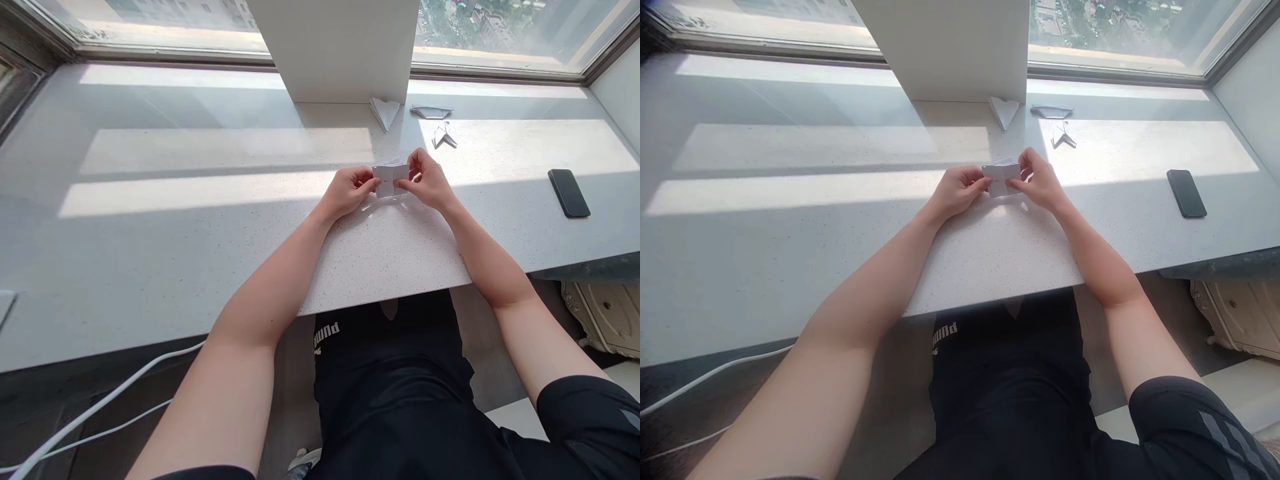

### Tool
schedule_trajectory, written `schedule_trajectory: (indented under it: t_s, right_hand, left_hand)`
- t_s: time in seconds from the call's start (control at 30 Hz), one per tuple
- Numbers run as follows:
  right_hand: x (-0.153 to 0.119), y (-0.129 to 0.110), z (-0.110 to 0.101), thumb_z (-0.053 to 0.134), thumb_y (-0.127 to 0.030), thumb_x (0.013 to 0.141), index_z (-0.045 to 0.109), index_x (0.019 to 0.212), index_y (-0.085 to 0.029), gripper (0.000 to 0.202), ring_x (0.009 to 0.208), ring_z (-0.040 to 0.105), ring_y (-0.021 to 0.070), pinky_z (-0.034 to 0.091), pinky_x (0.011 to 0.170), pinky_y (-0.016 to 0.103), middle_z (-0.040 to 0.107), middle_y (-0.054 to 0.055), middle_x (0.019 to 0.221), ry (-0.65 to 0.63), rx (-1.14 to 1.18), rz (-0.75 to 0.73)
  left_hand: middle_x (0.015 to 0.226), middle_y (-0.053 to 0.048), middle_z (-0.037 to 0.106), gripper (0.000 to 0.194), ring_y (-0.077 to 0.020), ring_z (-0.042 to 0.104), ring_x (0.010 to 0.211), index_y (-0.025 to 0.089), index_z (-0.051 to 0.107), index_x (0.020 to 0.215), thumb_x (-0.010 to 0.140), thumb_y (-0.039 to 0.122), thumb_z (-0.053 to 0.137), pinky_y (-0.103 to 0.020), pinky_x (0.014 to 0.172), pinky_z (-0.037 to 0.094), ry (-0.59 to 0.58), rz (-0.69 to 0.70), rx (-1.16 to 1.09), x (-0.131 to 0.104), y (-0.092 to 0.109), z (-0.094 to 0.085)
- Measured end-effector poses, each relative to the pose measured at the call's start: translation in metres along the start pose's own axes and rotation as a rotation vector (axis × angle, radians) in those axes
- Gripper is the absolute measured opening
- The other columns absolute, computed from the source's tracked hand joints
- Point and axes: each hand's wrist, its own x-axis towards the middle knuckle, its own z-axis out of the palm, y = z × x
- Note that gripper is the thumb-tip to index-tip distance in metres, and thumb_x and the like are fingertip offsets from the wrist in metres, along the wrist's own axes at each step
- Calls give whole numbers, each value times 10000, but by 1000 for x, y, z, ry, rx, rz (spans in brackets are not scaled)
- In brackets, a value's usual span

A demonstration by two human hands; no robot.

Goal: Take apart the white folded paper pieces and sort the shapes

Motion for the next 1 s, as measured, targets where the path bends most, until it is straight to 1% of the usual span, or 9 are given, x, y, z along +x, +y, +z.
schedule_trajectory:
  t_s: [0.17, 0.23, 0.33, 0.4, 0.5, 0.6, 0.73, 0.9, 1.0]
  right_hand:
    - [-1, 0, -9, 1019, -678, 1026, 723, 1511, -354, 655, 1053, 767, 290, 732, 899, 497, 766, 114, 1499, 11, 22, 61]
    - [0, 2, -10, 980, -669, 1059, 750, 1491, -345, 587, 993, 762, 259, 733, 869, 473, 788, 107, 1469, -27, 72, 83]
    - [3, 4, -10, 951, -612, 1084, 776, 1284, -308, 404, 955, 753, 234, 744, 884, 463, 796, 92, 1356, -33, 155, 76]
    - [4, 4, -9, 949, -584, 1085, 748, 1183, -299, 363, 974, 756, 234, 756, 922, 468, 789, 86, 1311, -15, 183, 65]
    - [3, -1, -8, 954, -604, 1077, 745, 1204, -317, 378, 1021, 769, 249, 763, 943, 470, 783, 84, 1338, -21, 167, 78]
    - [1, -8, -7, 953, -653, 1069, 779, 1309, -342, 430, 1047, 781, 266, 773, 941, 466, 784, 86, 1336, -44, 143, 102]
    - [2, -6, -5, 960, -684, 1054, 804, 1359, -336, 488, 1045, 788, 275, 782, 965, 478, 775, 65, 1203, -37, 166, 96]
    - [4, 3, -5, 988, -668, 1026, 786, 1185, -324, 430, 993, 793, 274, 782, 1057, 564, 798, 58, 1148, -69, 207, 79]
    - [3, 4, -3, 986, -612, 1035, 749, 1128, -317, 390, 983, 802, 271, 777, 1051, 571, 808, 65, 1169, -60, 201, 63]
  left_hand:
    - [958, -110, 898, 514, -282, 870, 963, 250, 805, 904, 1124, 708, 890, -376, 818, 702, 55, 1, 26, 0, 3, 2]
    - [985, -105, 910, 451, -275, 861, 961, 249, 827, 938, 1134, 651, 885, -383, 840, 709, 66, -4, 66, 0, 3, 3]
    - [1007, -90, 914, 343, -263, 834, 942, 251, 875, 1024, 1146, 571, 861, -399, 871, 710, 68, -10, 136, -1, 2, 3]
    - [1002, -80, 908, 289, -251, 815, 920, 251, 894, 1061, 1150, 519, 832, -397, 874, 702, 72, -3, 164, -1, 1, 3]
    - [999, -78, 908, 257, -245, 811, 920, 251, 902, 1055, 1139, 477, 812, -383, 860, 686, 89, 13, 166, -1, 0, 3]
    - [1019, -93, 925, 287, -263, 836, 965, 256, 906, 1024, 1117, 521, 849, -383, 863, 691, 99, -2, 137, 0, 2, 3]
    - [972, -100, 913, 406, -286, 838, 949, 270, 899, 955, 1077, 658, 910, -409, 855, 693, 104, -14, 97, 1, 5, 4]
    - [947, -108, 883, 530, -296, 826, 940, 276, 884, 905, 1053, 784, 912, -419, 834, 670, 101, -12, 99, 1, 4, 4]
    - [974, -112, 871, 529, -290, 816, 946, 276, 891, 929, 1078, 783, 900, -417, 854, 679, 79, -9, 118, 1, 3, 3]
